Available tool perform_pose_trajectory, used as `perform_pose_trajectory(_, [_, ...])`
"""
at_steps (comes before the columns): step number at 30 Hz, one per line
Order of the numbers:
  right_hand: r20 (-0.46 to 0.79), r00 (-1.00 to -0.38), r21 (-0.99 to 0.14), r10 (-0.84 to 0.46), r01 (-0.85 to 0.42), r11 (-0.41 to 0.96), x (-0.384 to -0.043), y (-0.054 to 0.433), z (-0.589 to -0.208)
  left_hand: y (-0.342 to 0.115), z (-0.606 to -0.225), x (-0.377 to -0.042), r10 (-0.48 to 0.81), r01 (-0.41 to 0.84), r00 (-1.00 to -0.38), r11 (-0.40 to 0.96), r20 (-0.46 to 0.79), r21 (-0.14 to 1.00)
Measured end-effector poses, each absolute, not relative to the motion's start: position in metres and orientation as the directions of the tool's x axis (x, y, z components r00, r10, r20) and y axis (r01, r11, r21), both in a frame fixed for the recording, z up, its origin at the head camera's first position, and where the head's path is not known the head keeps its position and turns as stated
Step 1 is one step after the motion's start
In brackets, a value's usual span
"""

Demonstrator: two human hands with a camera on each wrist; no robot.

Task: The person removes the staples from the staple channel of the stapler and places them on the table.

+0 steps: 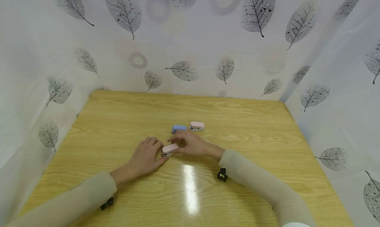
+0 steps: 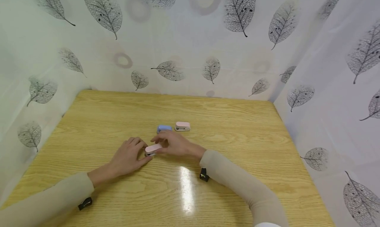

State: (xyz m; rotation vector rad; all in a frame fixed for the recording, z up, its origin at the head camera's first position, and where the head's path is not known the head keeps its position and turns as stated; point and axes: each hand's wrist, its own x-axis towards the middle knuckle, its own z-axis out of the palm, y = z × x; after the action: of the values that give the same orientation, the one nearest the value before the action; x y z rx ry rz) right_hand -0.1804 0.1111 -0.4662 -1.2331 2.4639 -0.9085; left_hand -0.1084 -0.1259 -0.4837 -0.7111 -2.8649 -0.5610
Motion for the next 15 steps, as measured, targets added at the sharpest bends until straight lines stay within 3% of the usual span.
perform_pose_trajectory(15, [0.106,-0.59,-0.674,-0.8,-0.634,0.379,-0.1843,0.1028,-0.4756,-0.123,-0.4852,-0.1084,0.38,0.441,-0.895,0.829,0.233,0.345])
